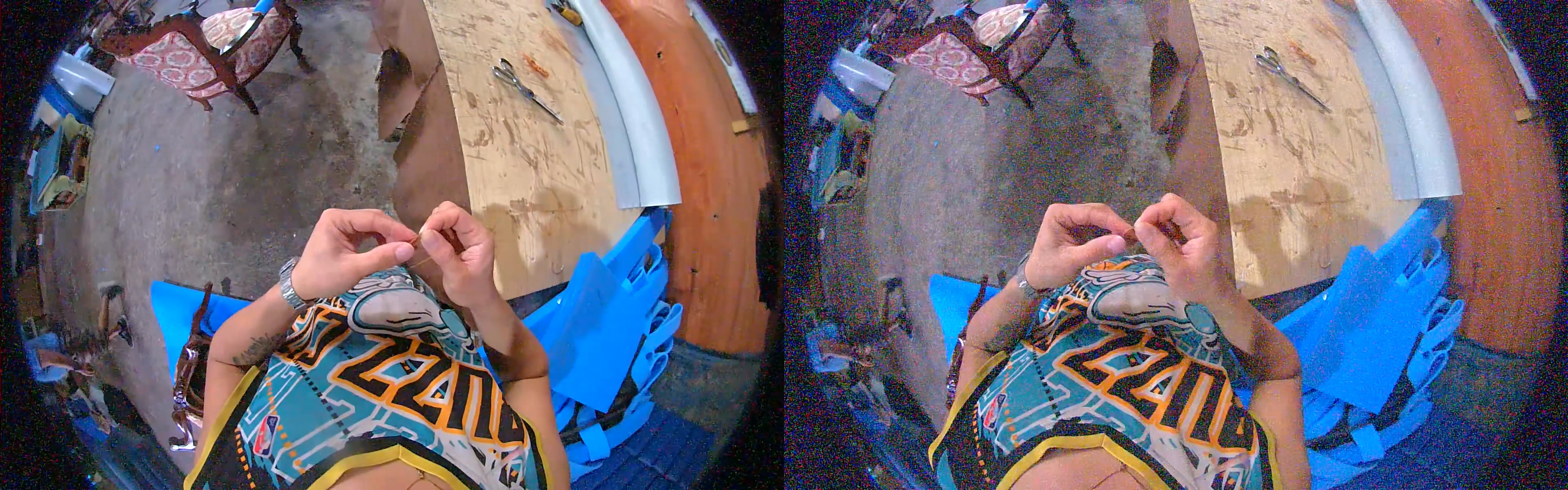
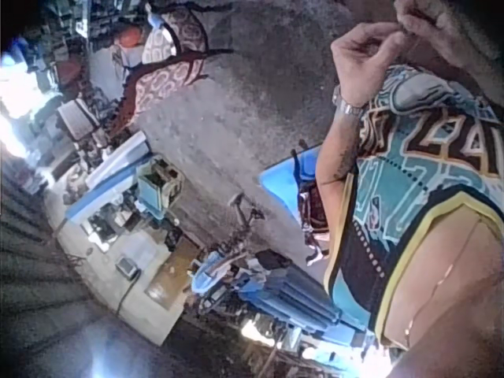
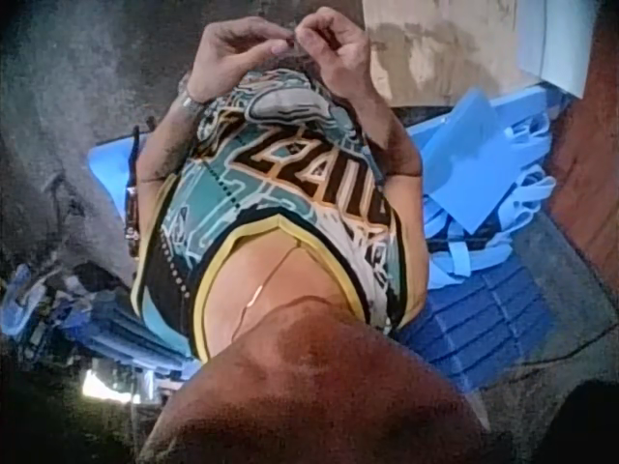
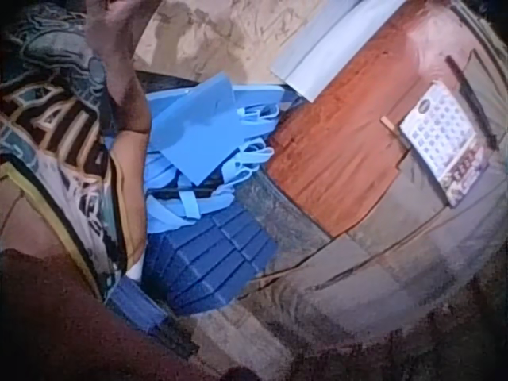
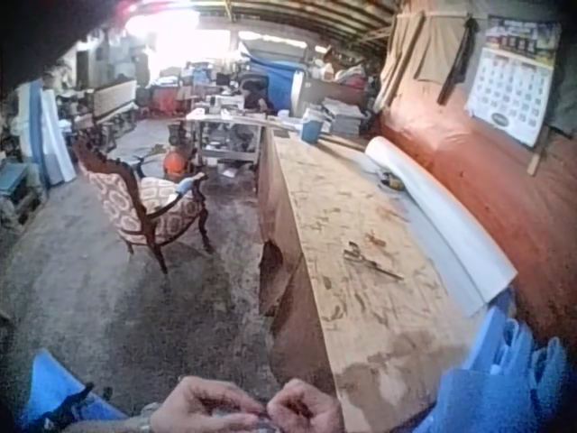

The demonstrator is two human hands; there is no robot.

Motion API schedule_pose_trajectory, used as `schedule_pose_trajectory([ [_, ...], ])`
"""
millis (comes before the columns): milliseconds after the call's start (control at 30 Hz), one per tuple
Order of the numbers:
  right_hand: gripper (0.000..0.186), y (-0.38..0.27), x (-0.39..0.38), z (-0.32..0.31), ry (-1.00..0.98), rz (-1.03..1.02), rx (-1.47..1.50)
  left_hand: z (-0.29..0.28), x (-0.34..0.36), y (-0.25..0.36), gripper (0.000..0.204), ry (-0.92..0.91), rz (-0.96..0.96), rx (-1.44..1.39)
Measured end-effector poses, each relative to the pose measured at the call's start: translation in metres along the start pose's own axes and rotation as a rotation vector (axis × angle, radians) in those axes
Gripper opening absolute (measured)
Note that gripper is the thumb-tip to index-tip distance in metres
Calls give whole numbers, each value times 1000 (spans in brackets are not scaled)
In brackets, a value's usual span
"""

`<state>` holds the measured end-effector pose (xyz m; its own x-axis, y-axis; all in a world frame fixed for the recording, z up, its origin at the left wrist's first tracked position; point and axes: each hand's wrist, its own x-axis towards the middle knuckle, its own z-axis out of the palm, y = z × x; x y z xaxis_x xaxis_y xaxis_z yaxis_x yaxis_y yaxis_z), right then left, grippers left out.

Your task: The person threads and knots thread onto a needle, uses pliers on the upholstery of a wooden armchair, and hand-sews the fabric cushion onto the chair frame.

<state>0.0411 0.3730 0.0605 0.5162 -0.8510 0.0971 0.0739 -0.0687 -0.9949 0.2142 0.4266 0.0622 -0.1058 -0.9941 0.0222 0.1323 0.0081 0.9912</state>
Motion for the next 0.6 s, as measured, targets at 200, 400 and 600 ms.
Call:
schedule_pose_trajectory([
  [200,7,-4,1,-3,-41,-84,-111,-8,4,-4,15,-143,-228,-598],
  [400,7,-5,-3,-1,-35,-36,-29,-9,3,-7,16,-181,-254,-509],
  [600,6,-2,-7,1,-2,-42,-29,-5,3,-6,13,-172,-284,-481],
])
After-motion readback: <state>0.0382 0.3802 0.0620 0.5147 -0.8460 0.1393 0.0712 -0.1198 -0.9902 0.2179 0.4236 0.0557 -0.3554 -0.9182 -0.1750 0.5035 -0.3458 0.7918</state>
